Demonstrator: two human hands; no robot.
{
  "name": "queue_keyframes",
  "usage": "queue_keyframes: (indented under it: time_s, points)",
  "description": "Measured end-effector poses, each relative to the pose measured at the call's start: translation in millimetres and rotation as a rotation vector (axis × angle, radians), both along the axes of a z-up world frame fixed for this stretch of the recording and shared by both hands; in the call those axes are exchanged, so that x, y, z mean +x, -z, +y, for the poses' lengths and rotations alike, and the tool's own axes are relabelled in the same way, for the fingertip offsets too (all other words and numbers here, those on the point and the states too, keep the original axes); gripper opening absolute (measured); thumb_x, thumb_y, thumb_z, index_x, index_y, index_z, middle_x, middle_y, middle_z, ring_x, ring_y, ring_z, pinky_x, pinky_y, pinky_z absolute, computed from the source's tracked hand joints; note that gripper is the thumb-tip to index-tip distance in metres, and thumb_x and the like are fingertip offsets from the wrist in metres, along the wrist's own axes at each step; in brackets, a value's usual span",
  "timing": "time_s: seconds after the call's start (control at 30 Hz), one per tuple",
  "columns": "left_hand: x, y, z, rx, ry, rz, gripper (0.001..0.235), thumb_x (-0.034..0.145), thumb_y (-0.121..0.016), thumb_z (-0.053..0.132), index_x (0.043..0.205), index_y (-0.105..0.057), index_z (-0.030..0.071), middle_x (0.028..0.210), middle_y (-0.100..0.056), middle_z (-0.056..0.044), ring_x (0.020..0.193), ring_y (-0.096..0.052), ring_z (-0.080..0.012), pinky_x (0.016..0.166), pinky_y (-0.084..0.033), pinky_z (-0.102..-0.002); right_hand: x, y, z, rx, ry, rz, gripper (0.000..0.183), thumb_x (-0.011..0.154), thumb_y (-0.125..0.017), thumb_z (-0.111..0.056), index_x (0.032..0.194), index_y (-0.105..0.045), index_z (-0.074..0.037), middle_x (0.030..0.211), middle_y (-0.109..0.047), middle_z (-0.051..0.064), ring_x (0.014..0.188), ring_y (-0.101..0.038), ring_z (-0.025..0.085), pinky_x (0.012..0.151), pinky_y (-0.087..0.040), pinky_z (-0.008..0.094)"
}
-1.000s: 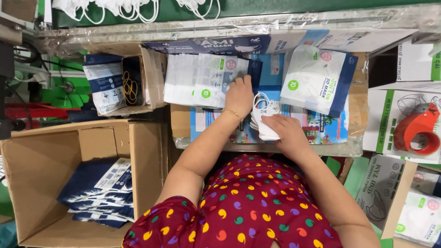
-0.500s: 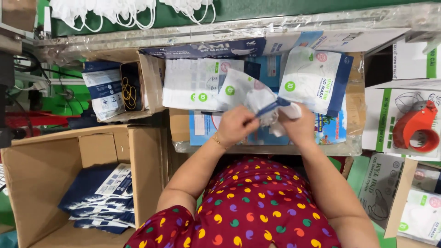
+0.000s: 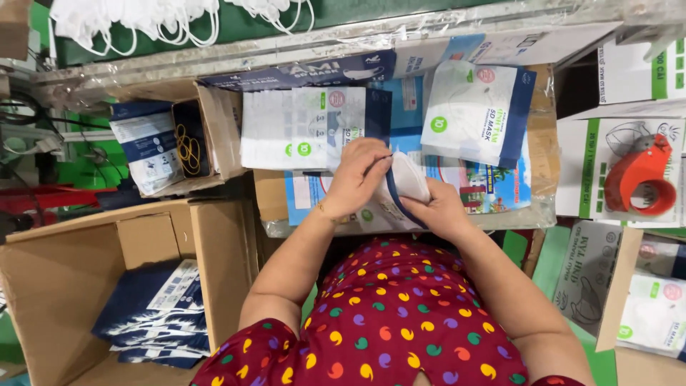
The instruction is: The person picks white face masks from a conveyor and places each mask into a clear plastic bag, pressing the bag closed. They also fold a cardboard box, seal it with a tape dispenser, and stack packed boxes and bags on the work table.
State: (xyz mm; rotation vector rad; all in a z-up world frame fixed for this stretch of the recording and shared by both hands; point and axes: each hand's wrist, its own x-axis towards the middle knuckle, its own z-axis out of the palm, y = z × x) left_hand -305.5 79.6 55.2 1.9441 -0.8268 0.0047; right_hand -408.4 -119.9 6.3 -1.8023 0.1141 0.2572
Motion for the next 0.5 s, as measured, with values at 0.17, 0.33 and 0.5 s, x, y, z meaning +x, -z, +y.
queue_keyframes:
  time_s: [0.17,0.33,0.5]
  points:
    - [-9.7,5.5,1.4,0.061,-0.043,-0.046,0.006,0.095,-0.069,0.017,0.097,-0.069,0.011,0.104,-0.070,-0.003,0.116,-0.062,-0.0245,0.117,-0.034,-0.049,0.0,9.8,-5.3,0.081,-0.155,-0.060,0.028,0.084,-0.070,-0.010,0.111,-0.072,-0.005,0.101,-0.074,0.010,0.094,-0.068,0.019,0.083,-0.055,0.034]
    - [-22.5,-12.3,-9.6,0.094,0.134,-0.192,0.010,0.091,-0.073,0.019,0.095,-0.069,0.012,0.102,-0.068,-0.001,0.116,-0.058,-0.0251,0.115,-0.033,-0.051,2.2,-2.1,-1.0,-0.466,-0.463,0.007,0.018,0.079,-0.073,-0.016,0.094,-0.076,-0.006,0.099,-0.074,0.019,0.094,-0.070,0.036,0.081,-0.054,0.043]
    - [-7.6,-8.3,-3.5,0.165,0.091,-0.219,0.012,0.092,-0.073,0.020,0.097,-0.067,0.011,0.104,-0.065,-0.003,0.111,-0.058,-0.0270,0.115,-0.036,-0.050,-5.1,11.9,-4.0,-0.395,-0.194,-0.127,0.015,0.082,-0.066,-0.016,0.088,-0.070,-0.003,0.095,-0.071,0.021,0.089,-0.068,0.041,0.077,-0.054,0.047]
